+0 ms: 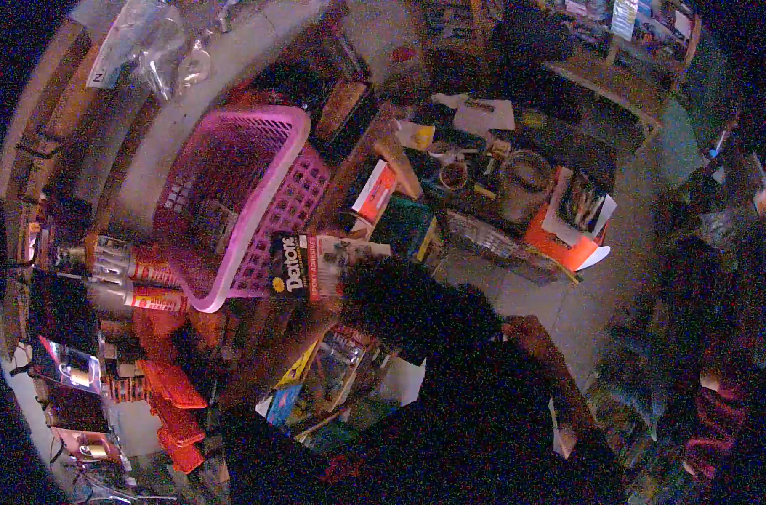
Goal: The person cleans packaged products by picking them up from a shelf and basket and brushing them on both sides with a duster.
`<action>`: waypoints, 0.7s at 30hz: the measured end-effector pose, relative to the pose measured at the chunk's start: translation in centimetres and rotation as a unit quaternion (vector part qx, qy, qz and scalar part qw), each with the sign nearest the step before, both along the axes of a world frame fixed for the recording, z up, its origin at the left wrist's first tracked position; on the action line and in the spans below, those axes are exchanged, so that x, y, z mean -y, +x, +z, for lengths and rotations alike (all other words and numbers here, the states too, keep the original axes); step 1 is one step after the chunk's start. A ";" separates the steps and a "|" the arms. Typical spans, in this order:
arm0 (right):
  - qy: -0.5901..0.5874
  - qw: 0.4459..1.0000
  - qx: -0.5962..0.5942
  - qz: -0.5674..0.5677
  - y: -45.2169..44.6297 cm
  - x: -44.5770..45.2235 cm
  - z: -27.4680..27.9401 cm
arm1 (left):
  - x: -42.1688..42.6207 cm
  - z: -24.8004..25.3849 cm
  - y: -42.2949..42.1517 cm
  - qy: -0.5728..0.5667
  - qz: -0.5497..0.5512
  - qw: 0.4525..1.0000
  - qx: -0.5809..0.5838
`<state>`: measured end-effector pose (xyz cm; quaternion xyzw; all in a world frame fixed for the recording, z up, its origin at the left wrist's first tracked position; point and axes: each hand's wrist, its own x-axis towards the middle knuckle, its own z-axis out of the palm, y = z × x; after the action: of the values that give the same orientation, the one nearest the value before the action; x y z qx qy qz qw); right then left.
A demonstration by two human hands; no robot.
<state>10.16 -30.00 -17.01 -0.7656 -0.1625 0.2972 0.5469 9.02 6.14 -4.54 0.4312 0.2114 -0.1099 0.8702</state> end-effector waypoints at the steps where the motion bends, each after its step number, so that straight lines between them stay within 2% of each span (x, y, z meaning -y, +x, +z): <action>1: 0.021 1.000 -0.002 0.004 0.0 -1.4 2.7 | -0.1 -0.1 0.1 0.006 0.004 1.000 0.001; 2: 0.041 0.999 -0.003 0.007 -0.2 -2.0 4.2 | -0.1 -0.2 0.0 0.008 0.003 1.000 -0.004; 5: -0.026 0.998 -0.057 -0.007 -0.2 -1.2 0.7 | -0.6 -0.5 -0.8 0.022 0.000 1.000 -0.011; 9: -0.002 1.000 0.012 -0.021 -0.7 -0.3 -3.5 | -0.7 -0.4 -0.8 0.016 0.006 1.000 -0.004; 11: 0.008 0.999 0.043 -0.015 -1.2 -1.6 1.2 | -0.5 -0.1 0.0 0.009 0.009 1.000 0.001; 14: -0.056 0.995 0.072 -0.043 -1.2 -1.2 1.7 | -0.6 0.0 -0.2 0.014 0.009 1.000 0.004; 17: -0.065 0.992 0.092 -0.050 -1.2 0.3 -0.8 | -0.8 -0.4 -1.5 0.021 0.009 1.000 -0.004; 21: 0.005 0.997 0.058 -0.053 -2.2 -1.2 1.5 | -0.5 -0.3 -1.2 0.026 0.008 1.000 -0.003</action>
<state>7.93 -28.79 -15.55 -0.7864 -0.1546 0.2215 0.5555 7.86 6.66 -4.87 0.4517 0.2202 -0.0991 0.8589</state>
